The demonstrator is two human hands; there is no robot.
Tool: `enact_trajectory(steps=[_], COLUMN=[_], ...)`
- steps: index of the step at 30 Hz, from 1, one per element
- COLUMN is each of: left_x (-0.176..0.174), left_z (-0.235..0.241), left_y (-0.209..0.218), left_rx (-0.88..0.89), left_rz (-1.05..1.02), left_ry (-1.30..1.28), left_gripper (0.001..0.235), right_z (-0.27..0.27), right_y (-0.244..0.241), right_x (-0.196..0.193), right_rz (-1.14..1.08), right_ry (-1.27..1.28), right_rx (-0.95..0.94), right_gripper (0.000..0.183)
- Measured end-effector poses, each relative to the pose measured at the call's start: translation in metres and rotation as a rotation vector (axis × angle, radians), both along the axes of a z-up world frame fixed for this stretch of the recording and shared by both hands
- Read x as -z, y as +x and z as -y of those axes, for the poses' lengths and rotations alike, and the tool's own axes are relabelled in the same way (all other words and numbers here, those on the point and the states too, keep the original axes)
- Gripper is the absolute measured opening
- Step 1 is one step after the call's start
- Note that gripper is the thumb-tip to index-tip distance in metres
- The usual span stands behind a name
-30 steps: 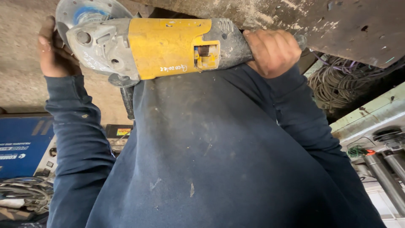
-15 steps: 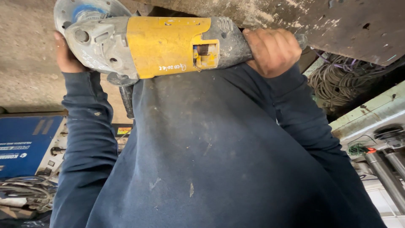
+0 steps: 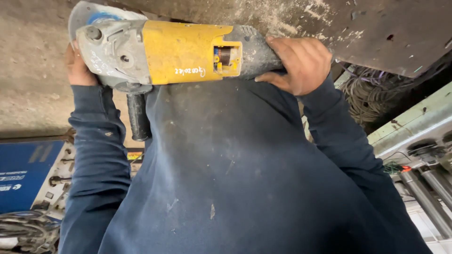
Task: The person sits on the floor repairing a yellow angle grinder. They use a screwdriver to unscrew and open the switch housing, manipulate internal components by hand, use pliers on a part at the rear of the tool, reassemble the housing, and handle small screws and parts on the workbench.
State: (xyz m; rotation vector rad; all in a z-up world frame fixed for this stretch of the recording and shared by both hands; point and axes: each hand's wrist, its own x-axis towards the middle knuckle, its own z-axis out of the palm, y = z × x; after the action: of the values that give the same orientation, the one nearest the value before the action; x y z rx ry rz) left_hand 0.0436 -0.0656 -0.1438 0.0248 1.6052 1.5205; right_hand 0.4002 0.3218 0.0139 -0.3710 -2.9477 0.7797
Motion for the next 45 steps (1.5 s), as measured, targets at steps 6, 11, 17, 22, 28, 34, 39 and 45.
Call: enact_trajectory(steps=[6,11,17,22,28,34,39,45], left_x=[0.011,0.046,0.028,0.034,0.057,0.015,0.017,0.013], left_z=[0.014,0.032,0.012,0.018,0.043,0.004,0.006,-0.003], left_y=[-0.002,-0.008,-0.007,-0.006,-0.008,-0.004,-0.004,0.001], left_rx=[-0.023,-0.049,-0.192,-0.223,-0.21,-0.06,-0.04,-0.096], left_rz=[-0.023,-0.053,0.21,0.276,0.151,-0.045,-0.04,0.007], left_ry=[-0.06,-0.157,-0.07,-0.055,-0.065,-0.031,0.022,0.125], left_gripper=[0.042,0.039,0.047,0.046,0.035,0.046,0.062,0.061], right_z=[0.0,0.002,0.002,0.002,0.004,0.005,0.005,0.004], right_y=[-0.006,-0.006,-0.007,-0.005,-0.001,-0.002,0.0,-0.002], right_x=[-0.003,-0.003,-0.002,-0.002,0.004,0.002,0.006,0.002], right_rz=[0.078,0.019,0.007,0.015,0.005,0.01,-0.006,0.014], right_ry=[-0.035,0.034,0.043,0.058,0.073,0.096,0.091,0.086], right_rx=[0.029,0.025,0.018,0.01,0.006,0.006,0.008,0.003], right_gripper=[0.073,0.075,0.075,0.076,0.078,0.08,0.082,0.082])
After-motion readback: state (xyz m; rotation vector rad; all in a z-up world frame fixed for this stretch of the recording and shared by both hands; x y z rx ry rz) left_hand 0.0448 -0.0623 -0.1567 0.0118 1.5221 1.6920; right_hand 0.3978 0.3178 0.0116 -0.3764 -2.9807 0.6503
